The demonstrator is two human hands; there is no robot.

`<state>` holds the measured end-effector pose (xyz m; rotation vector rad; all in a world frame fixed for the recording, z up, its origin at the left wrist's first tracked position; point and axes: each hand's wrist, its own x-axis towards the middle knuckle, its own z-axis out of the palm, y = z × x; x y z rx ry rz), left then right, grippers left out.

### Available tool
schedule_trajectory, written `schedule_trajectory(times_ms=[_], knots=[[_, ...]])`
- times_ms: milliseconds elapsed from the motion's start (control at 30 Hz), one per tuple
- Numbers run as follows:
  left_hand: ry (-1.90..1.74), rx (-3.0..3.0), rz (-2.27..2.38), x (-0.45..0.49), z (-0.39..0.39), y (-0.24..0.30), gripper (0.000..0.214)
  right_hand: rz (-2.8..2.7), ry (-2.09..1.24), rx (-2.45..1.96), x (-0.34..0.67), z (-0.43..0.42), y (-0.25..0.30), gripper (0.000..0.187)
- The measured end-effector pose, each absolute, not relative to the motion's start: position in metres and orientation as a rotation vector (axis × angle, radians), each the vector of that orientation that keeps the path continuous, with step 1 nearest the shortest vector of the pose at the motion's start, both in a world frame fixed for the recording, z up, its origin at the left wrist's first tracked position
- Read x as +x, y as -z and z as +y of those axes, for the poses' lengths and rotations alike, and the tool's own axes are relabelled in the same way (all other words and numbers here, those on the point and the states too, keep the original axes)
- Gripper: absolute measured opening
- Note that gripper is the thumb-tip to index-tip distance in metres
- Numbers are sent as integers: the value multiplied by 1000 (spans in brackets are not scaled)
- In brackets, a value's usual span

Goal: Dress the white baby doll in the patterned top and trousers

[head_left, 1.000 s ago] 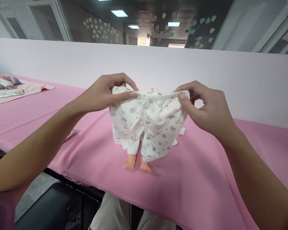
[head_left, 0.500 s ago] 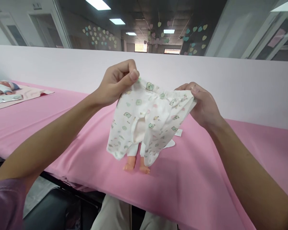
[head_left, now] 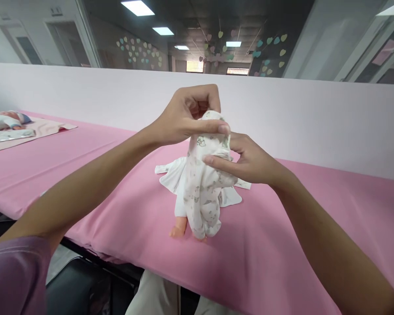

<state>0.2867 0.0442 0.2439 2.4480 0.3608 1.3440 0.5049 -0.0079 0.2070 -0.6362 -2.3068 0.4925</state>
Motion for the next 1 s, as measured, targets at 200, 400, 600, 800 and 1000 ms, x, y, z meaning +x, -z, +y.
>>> schedule_trajectory(times_ms=[200,400,600,800,1000], knots=[[-950,2394,505,262,50,-243,42,-2133,-887,-674,510,1,-204,35],[-696,2424,501,245,48,-239,28,-2032,-1029,-683,515,10,-205,37],[-697,2312,356,241,56,-233,32,-2526,-1419,-593,514,18,-198,48],[-484,2417,453,233,54,-224,33,-2274,-1277,-750,526,23,-193,49],[-574,2306,407,236,58,-206,39,-2368,-1428,-723,517,23,-171,44]])
